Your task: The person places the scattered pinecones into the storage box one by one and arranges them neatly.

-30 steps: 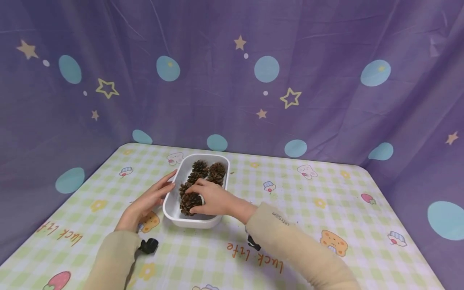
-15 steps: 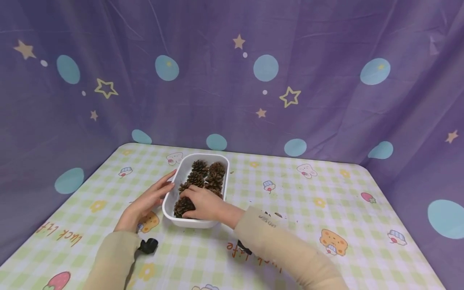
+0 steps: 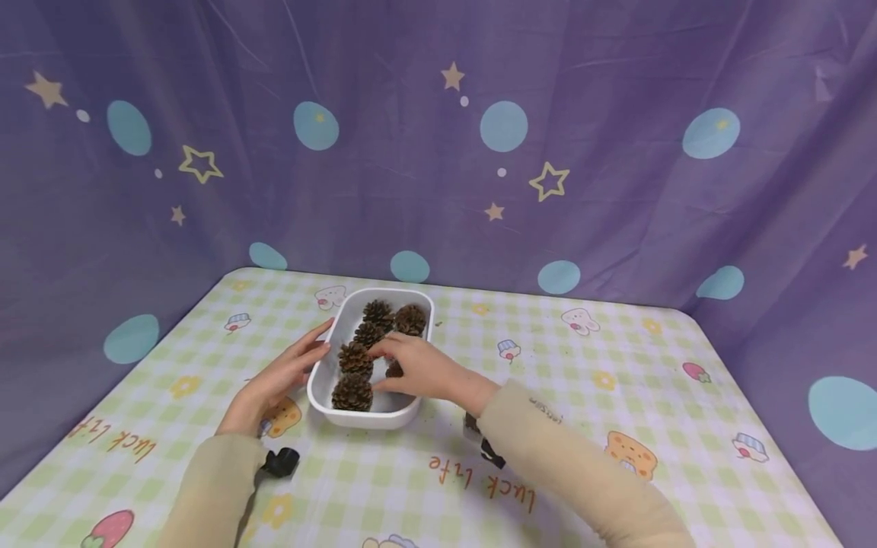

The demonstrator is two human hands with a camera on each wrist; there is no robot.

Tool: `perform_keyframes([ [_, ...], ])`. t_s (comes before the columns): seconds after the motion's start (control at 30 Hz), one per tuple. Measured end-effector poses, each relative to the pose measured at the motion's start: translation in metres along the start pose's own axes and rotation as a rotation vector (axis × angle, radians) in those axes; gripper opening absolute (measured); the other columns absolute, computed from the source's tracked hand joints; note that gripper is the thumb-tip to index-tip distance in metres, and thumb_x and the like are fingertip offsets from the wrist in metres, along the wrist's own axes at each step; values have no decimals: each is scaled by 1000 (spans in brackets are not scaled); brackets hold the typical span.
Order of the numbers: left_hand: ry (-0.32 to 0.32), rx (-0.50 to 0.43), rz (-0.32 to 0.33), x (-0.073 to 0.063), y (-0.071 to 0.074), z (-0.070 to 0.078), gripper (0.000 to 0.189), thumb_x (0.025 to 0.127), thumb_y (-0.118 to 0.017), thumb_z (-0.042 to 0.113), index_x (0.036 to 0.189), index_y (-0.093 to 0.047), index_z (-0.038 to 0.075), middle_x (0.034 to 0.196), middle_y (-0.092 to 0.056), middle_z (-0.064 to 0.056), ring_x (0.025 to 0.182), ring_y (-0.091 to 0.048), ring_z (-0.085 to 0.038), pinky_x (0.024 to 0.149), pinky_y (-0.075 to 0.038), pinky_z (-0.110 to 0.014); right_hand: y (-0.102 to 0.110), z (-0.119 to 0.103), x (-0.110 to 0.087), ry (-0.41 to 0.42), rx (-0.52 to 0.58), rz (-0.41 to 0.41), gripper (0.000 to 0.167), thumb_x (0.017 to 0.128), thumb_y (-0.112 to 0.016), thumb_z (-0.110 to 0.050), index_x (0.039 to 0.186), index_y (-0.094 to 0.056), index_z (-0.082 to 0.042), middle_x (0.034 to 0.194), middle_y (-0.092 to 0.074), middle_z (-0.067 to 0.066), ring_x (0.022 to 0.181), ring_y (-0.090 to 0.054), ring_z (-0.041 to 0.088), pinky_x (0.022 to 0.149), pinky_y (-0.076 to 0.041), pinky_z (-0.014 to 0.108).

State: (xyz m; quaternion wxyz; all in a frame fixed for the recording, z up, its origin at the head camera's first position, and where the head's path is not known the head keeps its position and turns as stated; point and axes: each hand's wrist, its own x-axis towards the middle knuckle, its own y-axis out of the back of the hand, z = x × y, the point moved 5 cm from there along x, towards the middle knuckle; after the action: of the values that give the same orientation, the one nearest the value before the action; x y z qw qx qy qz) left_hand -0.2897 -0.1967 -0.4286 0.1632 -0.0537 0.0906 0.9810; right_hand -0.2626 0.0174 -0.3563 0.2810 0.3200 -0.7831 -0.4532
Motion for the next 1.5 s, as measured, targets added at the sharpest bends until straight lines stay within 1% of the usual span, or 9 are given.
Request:
perform_keyframes([
  [0.13,-4,4,-3,0,-1,0,62,94,-46,40,146,-13,35,143,-29,-17,124,-39,-40,87,-49,-44,15,12,-17,-11,35,49,47,80,-70,-28,121,-57,-9,112,-58,7,101,-56,19,87,-48,33],
  [0.27,-7,5,-3,0,0,0,62,94,-46,40,146,-13,34,142,-29,-17,124,-38,-39,88,-48,-45,25,26,-36,-15,10,82,45,78,-72,-25,118,-59,-9,111,-60,6,99,-57,16,87,-48,33],
  [0.37,-5,10,0,0,0,0,61,94,-46,40,146,-14,34,142,-30,-17,125,-38,-39,89,-47,-46,30,37,-50,-27,-1,80,44,78,-72,-25,117,-59,-10,110,-60,5,99,-57,16,86,-48,34],
  [0.63,1,15,0,0,-1,0,61,95,-45,39,146,-13,34,142,-29,-17,126,-37,-39,91,-46,-46,28,60,-90,-95,44,-46,51,79,-70,-33,121,-56,-9,113,-59,6,102,-56,21,85,-48,40],
  [0.8,1,14,-1,-1,-1,1,61,94,-45,39,146,-13,35,143,-29,-17,125,-38,-39,91,-47,-46,22,71,-107,-107,63,-85,57,76,-71,-40,122,-56,-9,113,-59,5,102,-56,21,84,-48,39],
  [0.93,1,11,-8,-2,-1,1,61,95,-45,39,146,-13,35,143,-29,-17,125,-38,-39,90,-47,-46,20,77,-117,-100,97,-89,60,75,-70,-44,122,-56,-9,114,-60,4,101,-56,20,84,-48,38],
  [1.13,4,11,-2,-2,0,3,62,94,-46,40,146,-13,35,143,-29,-17,125,-37,-39,91,-46,-46,18,81,-126,-82,129,-100,59,73,-74,-38,121,-56,-7,114,-60,5,99,-56,19,82,-49,37],
  [1.3,1,7,-9,-1,0,2,61,94,-45,40,146,-13,34,143,-29,-17,125,-38,-39,91,-46,-46,13,84,-130,-107,141,-138,55,74,-74,-36,119,-57,-9,113,-59,0,98,-56,15,82,-49,32],
  [1.5,4,11,-5,-1,0,1,61,95,-45,39,146,-13,35,143,-28,-17,125,-38,-39,90,-47,-45,12,84,-129,-117,136,-130,50,75,-72,-39,115,-59,-12,110,-60,-4,92,-55,9,80,-49,30],
])
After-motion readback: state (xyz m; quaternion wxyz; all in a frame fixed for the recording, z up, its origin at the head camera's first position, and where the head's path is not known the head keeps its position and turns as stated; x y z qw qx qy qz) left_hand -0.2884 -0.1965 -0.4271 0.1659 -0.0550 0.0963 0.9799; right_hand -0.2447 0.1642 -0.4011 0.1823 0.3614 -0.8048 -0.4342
